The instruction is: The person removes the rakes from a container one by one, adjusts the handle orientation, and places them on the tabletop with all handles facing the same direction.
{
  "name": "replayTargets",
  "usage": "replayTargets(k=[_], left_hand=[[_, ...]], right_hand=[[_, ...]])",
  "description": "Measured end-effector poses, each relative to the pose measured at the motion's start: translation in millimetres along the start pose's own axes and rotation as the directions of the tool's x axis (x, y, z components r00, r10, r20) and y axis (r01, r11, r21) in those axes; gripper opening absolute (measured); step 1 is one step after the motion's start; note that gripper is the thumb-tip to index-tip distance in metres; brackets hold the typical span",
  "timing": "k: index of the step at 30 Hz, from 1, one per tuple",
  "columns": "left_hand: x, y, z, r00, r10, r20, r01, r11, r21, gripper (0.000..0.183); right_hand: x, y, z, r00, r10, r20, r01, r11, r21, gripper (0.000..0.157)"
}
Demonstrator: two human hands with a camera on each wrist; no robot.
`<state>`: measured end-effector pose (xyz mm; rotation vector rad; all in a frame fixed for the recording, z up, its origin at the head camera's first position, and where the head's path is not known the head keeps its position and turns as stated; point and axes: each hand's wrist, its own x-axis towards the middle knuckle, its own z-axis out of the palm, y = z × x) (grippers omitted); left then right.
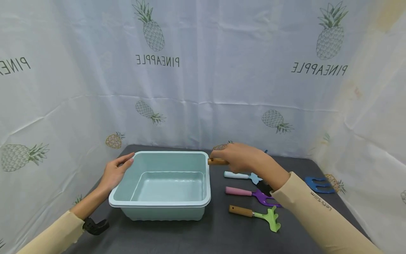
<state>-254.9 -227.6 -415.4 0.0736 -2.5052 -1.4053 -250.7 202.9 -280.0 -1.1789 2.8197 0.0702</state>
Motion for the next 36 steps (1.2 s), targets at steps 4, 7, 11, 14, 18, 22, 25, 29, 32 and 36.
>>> replayTargets(k=[4,7,11,14,18,22,25,29,32,36], left_hand=[[-0.1,-0.5,0.5,1.0,0.003,0.003,-0.003,1.0,0.0,0.048],[-0.9,0.0,0.0,1.0,0.002,0.004,-0.002,1.0,-0.001,0.048],[-2.7,1.4,-1.4,1.0,-0.004,0.007,0.004,1.0,-0.01,0.049],[-3.6,2.3,-1.8,1.0,-0.008,0.01,0.009,1.0,-0.022,0.049],[-3.8,3.4,-2.2,1.0,-0.006,0.012,0.006,1.0,-0.025,0.05],[-3.3,3.3,-2.6,1.0,-0.002,0.014,0.003,1.0,-0.018,0.05],[-2.9,3.2,-2.4,1.0,-0.003,0.014,0.003,1.0,-0.013,0.05],[-2.5,2.9,-2.1,1.0,0.001,0.01,-0.001,1.0,-0.008,0.05],[-2.1,2.1,-1.8,1.0,0.001,0.011,0.0,1.0,-0.007,0.05],[-1.6,1.9,-1.5,1.0,-0.005,0.018,0.005,1.0,-0.008,0.05]], right_hand=[[-7,7,4.2,1.0,-0.005,-0.016,0.005,1.0,-0.006,0.053],[-14,13,6.8,0.999,-0.035,-0.03,0.035,0.999,0.001,0.052],[-25,22,9.3,0.997,-0.066,-0.041,0.067,0.997,0.025,0.048],[-33,29,12.3,0.997,-0.064,-0.044,0.066,0.997,0.042,0.046],[-42,39,18.6,0.998,-0.054,-0.04,0.056,0.997,0.056,0.053],[-51,48,24.8,0.997,-0.058,-0.047,0.061,0.995,0.075,0.056],[-59,54,28.6,0.996,-0.062,-0.066,0.068,0.994,0.089,0.053],[-69,62,34.3,0.995,-0.06,-0.077,0.067,0.993,0.097,0.051],[-75,69,38.7,0.997,-0.042,-0.068,0.049,0.993,0.106,0.051],[-82,79,44.3,0.997,-0.031,-0.077,0.04,0.993,0.115,0.048]])
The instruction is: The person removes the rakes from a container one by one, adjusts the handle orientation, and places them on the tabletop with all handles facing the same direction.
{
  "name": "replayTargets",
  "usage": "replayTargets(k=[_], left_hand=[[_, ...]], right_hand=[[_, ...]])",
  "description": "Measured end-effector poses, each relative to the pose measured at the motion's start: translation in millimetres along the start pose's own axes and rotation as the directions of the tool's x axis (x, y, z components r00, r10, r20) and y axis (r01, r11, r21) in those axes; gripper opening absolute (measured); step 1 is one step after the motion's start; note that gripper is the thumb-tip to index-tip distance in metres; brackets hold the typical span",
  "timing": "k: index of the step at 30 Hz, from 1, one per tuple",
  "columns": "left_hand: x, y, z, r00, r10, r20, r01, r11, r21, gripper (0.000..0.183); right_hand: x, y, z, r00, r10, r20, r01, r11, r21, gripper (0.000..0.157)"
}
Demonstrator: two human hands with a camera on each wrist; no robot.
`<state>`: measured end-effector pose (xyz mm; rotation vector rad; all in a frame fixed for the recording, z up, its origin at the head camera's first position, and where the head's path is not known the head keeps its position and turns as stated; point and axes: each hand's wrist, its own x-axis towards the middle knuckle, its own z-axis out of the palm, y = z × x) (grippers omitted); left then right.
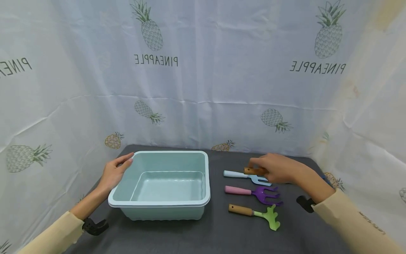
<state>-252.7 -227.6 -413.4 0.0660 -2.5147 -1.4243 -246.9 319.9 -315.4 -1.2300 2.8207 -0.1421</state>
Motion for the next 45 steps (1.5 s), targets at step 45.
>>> replayTargets(k=[45], left_hand=[[1.9,-0.4,1.2,1.0,-0.013,0.003,0.013,1.0,-0.019,0.05]], right_hand=[[-112,119,110.3,0.968,0.228,-0.104,-0.224,0.973,0.049,0.054]])
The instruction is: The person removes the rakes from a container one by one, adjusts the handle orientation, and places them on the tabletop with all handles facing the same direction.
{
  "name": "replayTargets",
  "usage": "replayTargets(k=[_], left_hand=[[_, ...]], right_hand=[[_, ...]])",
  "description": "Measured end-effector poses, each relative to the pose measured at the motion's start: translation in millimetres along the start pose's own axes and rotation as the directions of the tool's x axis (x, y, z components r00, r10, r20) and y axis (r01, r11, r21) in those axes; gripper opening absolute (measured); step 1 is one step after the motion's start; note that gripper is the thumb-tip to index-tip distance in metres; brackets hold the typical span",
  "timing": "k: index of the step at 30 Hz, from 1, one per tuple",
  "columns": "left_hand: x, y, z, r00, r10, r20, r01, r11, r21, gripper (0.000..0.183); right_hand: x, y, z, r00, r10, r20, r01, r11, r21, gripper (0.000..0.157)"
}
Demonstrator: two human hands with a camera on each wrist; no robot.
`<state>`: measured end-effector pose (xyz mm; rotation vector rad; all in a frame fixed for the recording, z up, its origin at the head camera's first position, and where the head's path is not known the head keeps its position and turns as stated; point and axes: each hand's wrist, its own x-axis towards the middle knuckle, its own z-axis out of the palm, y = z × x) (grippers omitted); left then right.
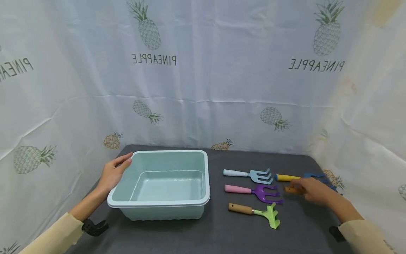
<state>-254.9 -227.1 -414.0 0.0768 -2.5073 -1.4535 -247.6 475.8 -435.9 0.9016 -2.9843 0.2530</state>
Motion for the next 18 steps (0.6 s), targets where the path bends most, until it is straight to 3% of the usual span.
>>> replayTargets(k=[11,18], left_hand=[[1.1,1.7,0.4,1.0,-0.015,-0.002,0.015,1.0,0.006,0.05],[-0.5,0.9,0.6,1.0,-0.019,0.006,0.019,1.0,-0.002,0.052]], right_hand=[[-1,10,21.7,0.992,-0.117,-0.052,0.117,0.993,-0.004,0.052],[0,9,25.3,0.996,-0.092,-0.013,0.092,0.996,-0.008,0.054]])
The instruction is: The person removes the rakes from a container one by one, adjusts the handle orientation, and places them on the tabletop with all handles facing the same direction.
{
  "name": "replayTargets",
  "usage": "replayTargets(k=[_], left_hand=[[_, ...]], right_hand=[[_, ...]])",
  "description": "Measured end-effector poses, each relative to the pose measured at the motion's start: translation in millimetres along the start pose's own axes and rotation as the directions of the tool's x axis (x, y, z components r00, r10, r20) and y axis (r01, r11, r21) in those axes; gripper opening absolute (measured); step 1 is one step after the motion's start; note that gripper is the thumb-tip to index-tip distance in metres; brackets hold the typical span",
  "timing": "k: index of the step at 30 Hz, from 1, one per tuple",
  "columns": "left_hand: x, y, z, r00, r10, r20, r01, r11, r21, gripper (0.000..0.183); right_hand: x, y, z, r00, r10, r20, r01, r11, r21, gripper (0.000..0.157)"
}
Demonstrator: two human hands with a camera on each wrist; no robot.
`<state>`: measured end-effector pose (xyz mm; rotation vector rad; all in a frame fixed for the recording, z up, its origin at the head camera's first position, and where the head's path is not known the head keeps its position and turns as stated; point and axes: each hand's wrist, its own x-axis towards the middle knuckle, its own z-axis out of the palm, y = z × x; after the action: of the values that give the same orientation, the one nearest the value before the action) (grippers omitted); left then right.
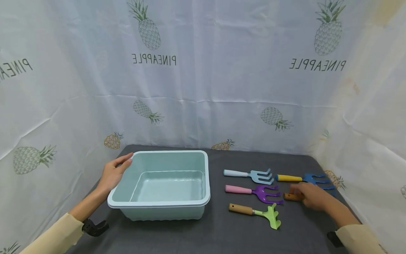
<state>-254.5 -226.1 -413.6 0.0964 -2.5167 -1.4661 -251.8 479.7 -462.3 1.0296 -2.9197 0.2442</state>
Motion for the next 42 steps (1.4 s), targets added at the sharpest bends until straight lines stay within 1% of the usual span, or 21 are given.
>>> replayTargets(k=[6,11,15,21,25,29,33,35,38,40,42], left_hand=[[-0.2,0.0,0.7,1.0,0.013,-0.002,-0.013,1.0,-0.001,0.052],[-0.9,0.2,2.5,1.0,0.015,0.001,-0.015,1.0,-0.003,0.051],[-0.3,1.2,3.9,1.0,0.016,0.001,-0.016,1.0,-0.009,0.051],[-0.8,1.5,4.8,1.0,0.02,-0.004,-0.02,1.0,0.0,0.051],[-2.5,0.1,5.1,1.0,0.012,0.005,-0.012,1.0,0.003,0.051],[-2.3,-0.5,6.7,1.0,0.019,0.006,-0.019,1.0,0.0,0.051],[-1.7,-0.8,7.5,1.0,0.022,0.003,-0.022,1.0,-0.001,0.051],[-1.2,-1.0,7.2,1.0,0.024,0.009,-0.024,1.0,0.002,0.051],[1.0,-1.6,5.7,0.999,0.034,0.017,-0.034,0.999,0.017,0.051],[3.1,-2.3,4.3,0.999,0.041,0.022,-0.042,0.998,0.043,0.05],[5.7,-2.9,2.7,0.998,0.046,0.033,-0.049,0.996,0.076,0.05]], right_hand=[[1,-6,-2.8,0.999,0.04,0.034,-0.04,0.999,-0.006,0.05],[3,-6,-6.9,0.989,0.11,0.104,-0.112,0.993,0.02,0.049],[4,-5,-8.5,0.981,0.14,0.134,-0.145,0.989,0.027,0.048],[4,-4,-6.9,0.983,0.124,0.136,-0.133,0.99,0.055,0.044],[2,-3,-3.2,0.978,0.136,0.156,-0.147,0.987,0.061,0.043],[2,-3,-5.3,0.975,0.141,0.173,-0.153,0.986,0.062,0.043],[4,-5,-12.6,0.966,0.162,0.203,-0.179,0.982,0.067,0.039],[4,-7,-17.9,0.956,0.192,0.222,-0.211,0.975,0.066,0.035],[4,-10,-27.4,0.941,0.248,0.228,-0.264,0.964,0.04,0.035],[3,-11,-35.0,0.943,0.257,0.211,-0.268,0.963,0.028,0.042],[2,-12,-44.3,0.953,0.246,0.175,-0.251,0.968,0.007,0.044]])
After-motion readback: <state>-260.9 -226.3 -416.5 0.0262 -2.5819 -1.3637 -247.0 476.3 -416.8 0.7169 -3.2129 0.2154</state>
